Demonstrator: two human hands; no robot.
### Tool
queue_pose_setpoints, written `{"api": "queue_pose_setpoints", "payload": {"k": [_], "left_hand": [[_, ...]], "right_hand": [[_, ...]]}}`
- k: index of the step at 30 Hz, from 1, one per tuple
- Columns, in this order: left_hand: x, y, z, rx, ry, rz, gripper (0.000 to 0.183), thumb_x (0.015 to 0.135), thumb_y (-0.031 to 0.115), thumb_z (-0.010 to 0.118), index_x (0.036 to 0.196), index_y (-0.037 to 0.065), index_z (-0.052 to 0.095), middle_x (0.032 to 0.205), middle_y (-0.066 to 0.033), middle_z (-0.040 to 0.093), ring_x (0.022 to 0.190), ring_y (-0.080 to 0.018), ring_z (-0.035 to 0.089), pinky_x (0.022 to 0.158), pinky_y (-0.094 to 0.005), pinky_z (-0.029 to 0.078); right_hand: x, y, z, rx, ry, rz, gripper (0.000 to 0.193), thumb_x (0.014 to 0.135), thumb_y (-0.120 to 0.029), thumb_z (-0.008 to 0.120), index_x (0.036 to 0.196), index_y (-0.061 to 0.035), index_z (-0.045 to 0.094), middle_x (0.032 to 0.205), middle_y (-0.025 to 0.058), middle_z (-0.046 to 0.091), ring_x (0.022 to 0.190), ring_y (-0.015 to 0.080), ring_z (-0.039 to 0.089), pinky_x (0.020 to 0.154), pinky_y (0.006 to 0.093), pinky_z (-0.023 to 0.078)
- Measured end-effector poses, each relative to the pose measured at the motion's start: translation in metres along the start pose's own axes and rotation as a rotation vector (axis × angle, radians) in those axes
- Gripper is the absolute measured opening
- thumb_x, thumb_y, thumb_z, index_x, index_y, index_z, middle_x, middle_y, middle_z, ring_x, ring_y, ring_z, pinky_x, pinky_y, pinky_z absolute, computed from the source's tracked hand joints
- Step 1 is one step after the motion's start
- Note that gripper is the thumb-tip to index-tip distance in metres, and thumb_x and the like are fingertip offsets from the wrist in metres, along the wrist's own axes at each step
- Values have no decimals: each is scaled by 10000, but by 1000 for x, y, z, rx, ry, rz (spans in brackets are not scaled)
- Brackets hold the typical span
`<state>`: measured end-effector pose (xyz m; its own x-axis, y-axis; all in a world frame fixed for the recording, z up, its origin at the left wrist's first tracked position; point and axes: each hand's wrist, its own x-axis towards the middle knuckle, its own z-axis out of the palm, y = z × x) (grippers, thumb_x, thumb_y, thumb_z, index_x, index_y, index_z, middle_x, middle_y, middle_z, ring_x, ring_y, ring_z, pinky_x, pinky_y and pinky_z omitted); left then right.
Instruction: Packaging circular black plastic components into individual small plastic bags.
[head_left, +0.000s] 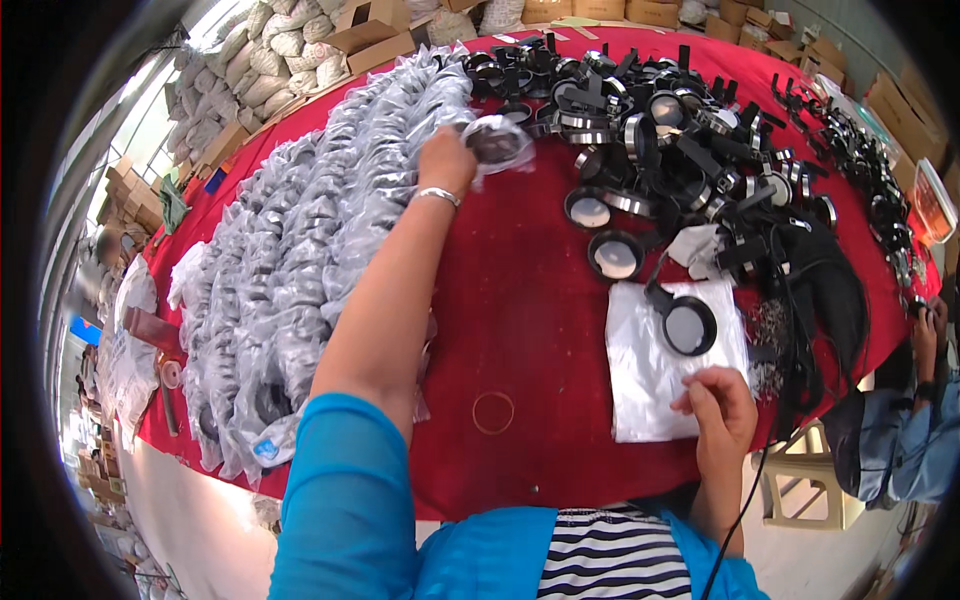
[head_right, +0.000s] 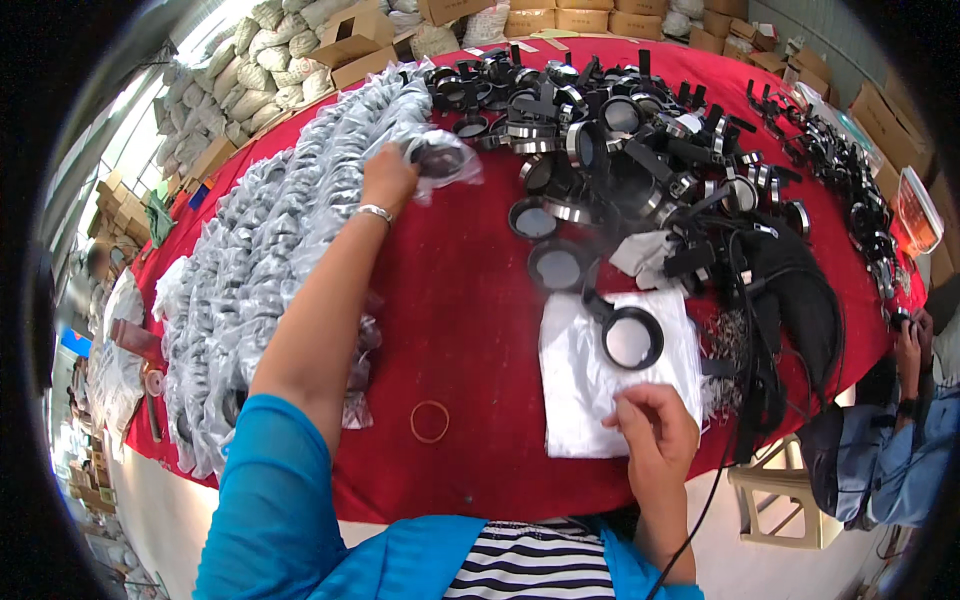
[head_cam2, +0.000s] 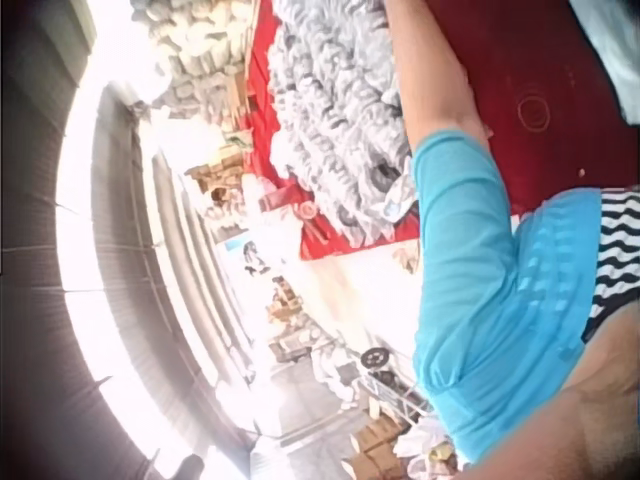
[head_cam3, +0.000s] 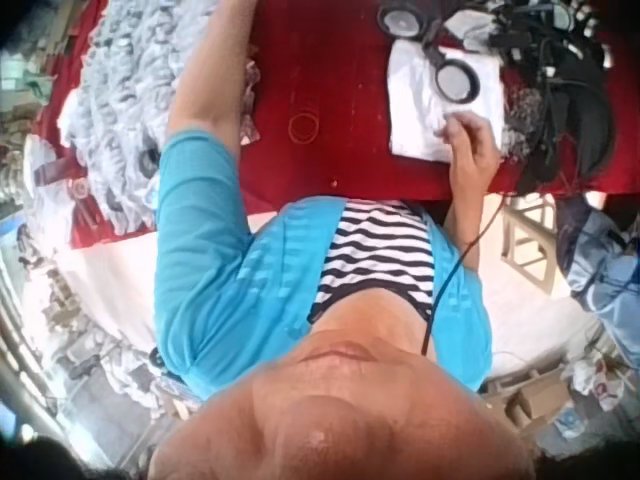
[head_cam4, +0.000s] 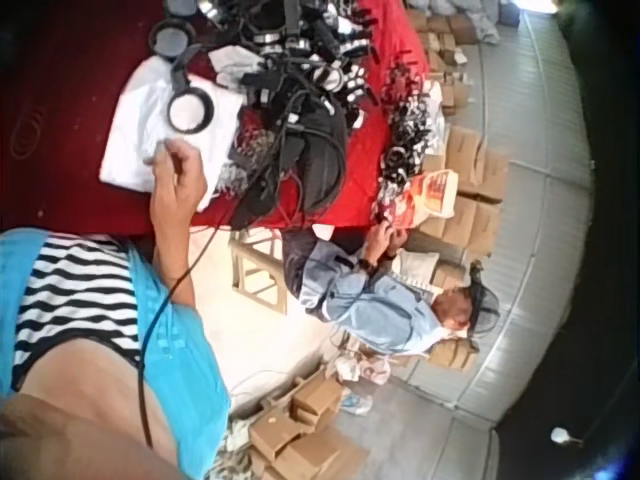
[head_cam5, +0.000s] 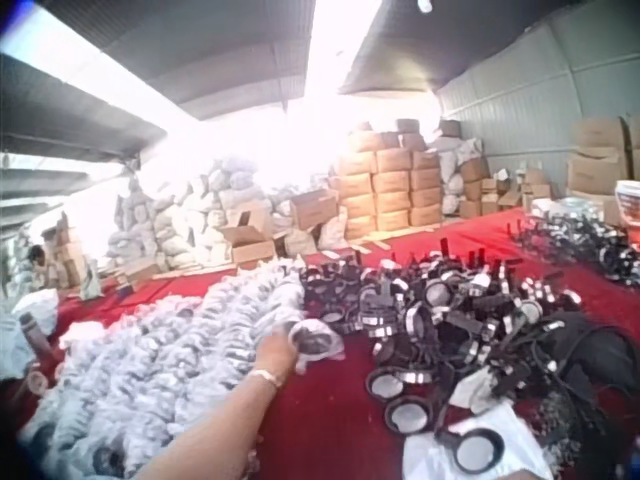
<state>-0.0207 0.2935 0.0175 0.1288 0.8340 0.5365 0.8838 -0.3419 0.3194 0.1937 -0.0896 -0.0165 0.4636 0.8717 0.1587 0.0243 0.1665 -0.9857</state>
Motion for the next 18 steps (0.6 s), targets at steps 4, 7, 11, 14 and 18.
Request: {"api": "queue_pose_setpoints", "payload": {"k": [4,7,11,14,18], "left_hand": [[26,-53,38,119,-62,-66,191,774,48,522,908,-55,609,917,-282,636,913,-420,618,809,-470,484],[33,-67,58,137,-32,-195,183,788,66,529,910,-27,628,936,-271,641,928,-413,620,813,-464,487],[48,-72,69,250,-63,-176,211,789,109,559,925,-25,647,949,-256,648,927,-402,626,821,-463,489],[50,-44,36,400,-253,-40,256,794,157,570,976,12,675,990,-230,653,936,-383,632,821,-448,500],[31,43,10,308,-129,149,245,808,221,579,902,24,690,968,-201,665,913,-363,638,807,-440,507]], "right_hand": [[1,-1,-19,-39,42,-10,65,876,-21,569,921,25,579,800,69,601,671,118,607,616,214,455],[5,2,-35,0,110,8,63,879,-29,569,911,24,577,796,80,601,650,129,598,605,223,456],[7,7,-44,201,151,88,87,860,-52,597,899,24,580,828,88,605,673,143,594,622,235,454],[15,5,-38,-371,21,-108,162,797,-21,619,949,32,595,895,123,617,795,195,613,709,268,464],[14,2,-20,-712,-137,-222,359,769,-82,667,1106,12,585,1081,191,594,963,332,582,849,354,451]]}}
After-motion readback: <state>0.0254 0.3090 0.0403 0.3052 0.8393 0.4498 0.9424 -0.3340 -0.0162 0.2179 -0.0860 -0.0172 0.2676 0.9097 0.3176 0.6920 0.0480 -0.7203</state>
